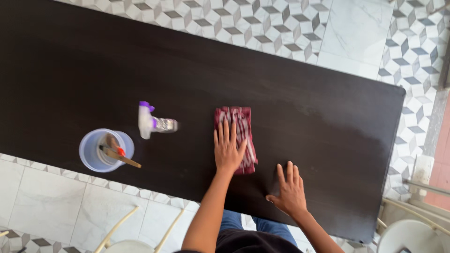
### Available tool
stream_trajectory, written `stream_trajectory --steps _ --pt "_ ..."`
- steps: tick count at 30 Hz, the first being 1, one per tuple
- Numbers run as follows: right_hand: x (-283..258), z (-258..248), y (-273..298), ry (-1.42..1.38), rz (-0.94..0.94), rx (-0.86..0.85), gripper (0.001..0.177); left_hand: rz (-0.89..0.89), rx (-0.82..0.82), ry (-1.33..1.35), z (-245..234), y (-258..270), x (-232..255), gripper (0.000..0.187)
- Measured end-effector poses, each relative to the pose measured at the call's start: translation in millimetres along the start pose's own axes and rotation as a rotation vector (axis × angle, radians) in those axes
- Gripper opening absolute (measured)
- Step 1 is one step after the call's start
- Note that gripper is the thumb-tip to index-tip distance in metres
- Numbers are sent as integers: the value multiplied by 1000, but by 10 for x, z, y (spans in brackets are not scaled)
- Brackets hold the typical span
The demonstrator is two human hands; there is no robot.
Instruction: The person cleans a dark wooden table by hand using a cloth and a spray bottle of liquid.
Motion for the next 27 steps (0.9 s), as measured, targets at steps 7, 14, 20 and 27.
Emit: stream_trajectory --steps 7,14,20,27 --pt "-96 65 -161 -56 119 105 116 58 -31 14 -337 1105 -861 79" --pt "-246 118 -396 -93 283 38 124 54 -89 -16 -317 1485 -1403 83" --pt "-222 162 -368 -121 320 34 124 146 -45 34 -416 1255 -1344 81" --pt "-221 203 -339 -120 312 70 121 218 -47 66 -497 426 -1256 81"
Point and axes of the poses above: each hand's wrist, its own y-axis away from the middle knuckle, its own z-axis out of the palm, x = y × z, the point moved 6 cm from there along -y, towards the middle knuckle, and after that the axes turned 12 degrees about -z, right-handed, at the moved point
